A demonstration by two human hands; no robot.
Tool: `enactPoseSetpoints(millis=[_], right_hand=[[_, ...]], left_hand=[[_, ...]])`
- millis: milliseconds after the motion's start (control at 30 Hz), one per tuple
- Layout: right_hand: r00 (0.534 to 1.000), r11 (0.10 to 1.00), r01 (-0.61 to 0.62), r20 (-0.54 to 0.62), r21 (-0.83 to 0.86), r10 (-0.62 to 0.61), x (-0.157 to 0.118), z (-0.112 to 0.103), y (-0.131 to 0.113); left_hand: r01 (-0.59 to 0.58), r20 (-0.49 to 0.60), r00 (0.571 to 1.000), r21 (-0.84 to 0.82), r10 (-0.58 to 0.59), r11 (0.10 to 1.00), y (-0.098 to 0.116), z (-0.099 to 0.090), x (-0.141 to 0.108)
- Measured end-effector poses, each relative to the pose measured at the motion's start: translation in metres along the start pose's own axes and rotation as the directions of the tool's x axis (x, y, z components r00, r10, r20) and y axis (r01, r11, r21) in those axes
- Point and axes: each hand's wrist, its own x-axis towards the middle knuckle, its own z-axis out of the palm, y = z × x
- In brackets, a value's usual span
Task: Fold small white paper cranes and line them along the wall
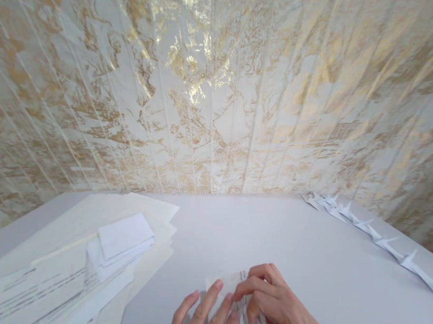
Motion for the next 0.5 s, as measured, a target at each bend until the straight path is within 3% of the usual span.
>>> enactPoseSetpoints(millis=[67,167,300,400,500], right_hand=[[0.999,0.995,-0.038,0.008,0.089,0.038,-0.002,0.003,0.002],[0.984,0.970,-0.159,0.114,0.185,0.139,-0.002,0.000,0.002],[0.917,0.951,-0.296,0.306,0.093,0.256,0.005,-0.022,-0.008],[0.886,0.964,-0.264,0.404,0.033,0.229,0.011,-0.035,-0.015],[0.900,0.976,-0.212,0.398,0.049,0.175,0.013,-0.038,-0.018]], left_hand=[[0.008,-0.022,1.000,-0.008,-0.008,1.000,-0.002,0.001,-0.001],[0.011,-0.043,0.999,-0.027,-0.012,1.000,-0.002,0.008,-0.006],[0.029,-0.144,0.989,-0.001,-0.029,1.000,0.003,0.021,-0.010],[0.062,-0.203,0.977,-0.012,-0.063,0.998,0.004,0.024,-0.008],[0.019,-0.184,0.983,-0.053,-0.028,0.998,0.003,0.018,-0.001]])
